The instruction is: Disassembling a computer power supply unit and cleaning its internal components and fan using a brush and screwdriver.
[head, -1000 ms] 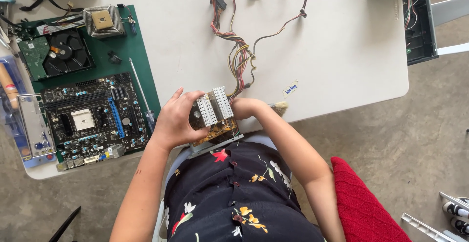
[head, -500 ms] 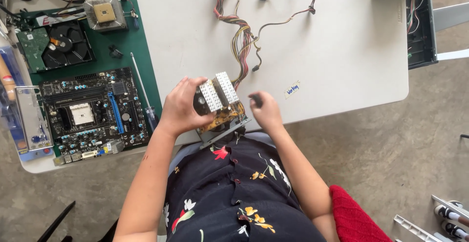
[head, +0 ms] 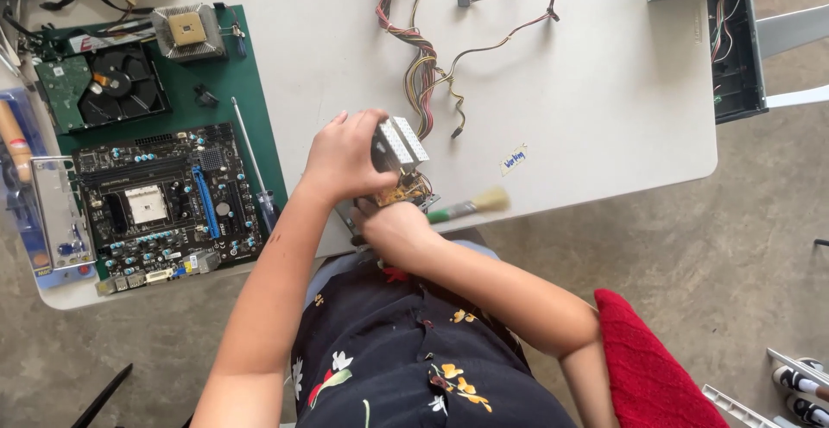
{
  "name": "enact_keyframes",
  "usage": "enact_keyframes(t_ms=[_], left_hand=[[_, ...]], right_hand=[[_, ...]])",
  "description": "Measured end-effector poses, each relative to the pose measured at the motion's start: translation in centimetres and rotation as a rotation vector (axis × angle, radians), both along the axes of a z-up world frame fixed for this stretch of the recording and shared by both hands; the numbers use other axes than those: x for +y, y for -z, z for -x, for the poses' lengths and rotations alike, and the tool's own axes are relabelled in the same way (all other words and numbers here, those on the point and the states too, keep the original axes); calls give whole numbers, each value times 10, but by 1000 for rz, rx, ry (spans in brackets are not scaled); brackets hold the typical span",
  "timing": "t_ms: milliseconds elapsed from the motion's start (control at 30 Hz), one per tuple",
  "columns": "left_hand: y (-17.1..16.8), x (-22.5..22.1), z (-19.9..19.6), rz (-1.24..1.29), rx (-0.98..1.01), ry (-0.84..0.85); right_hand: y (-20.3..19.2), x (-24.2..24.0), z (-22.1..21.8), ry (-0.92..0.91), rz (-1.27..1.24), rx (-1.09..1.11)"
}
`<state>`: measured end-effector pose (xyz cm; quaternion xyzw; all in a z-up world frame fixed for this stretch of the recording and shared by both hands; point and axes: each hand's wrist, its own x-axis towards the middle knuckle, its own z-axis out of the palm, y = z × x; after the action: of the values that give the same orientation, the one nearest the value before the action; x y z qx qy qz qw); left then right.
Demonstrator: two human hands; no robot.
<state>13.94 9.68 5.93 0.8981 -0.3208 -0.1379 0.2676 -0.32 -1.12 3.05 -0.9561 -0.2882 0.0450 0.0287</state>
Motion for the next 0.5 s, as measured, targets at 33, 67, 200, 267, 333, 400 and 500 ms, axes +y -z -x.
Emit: enact_keyframes(t_ms=[33,67,200,267,333,400,500], left_hand=[[-5,-4,-3,1,0,-4],[-11,-9,-5,-31,17,11],[-13,-23,-14,-132,44,31],[-4,-23,-14,-138,27,36],[-1,-23,-15,-145,7,46],[-4,-22,-16,-120,13,43],[-7,-21,-16,-124,41,40]], right_hand=[[4,11,-2,-4,1,0],[7,22,-3,91,1,4],[45,54,-35,23,259,135],[28,39,-41,39,247,120],[10,42,-44,80,220,88],[-3,36,-49,125,196,55],[-27,26,-55,181,163,6]])
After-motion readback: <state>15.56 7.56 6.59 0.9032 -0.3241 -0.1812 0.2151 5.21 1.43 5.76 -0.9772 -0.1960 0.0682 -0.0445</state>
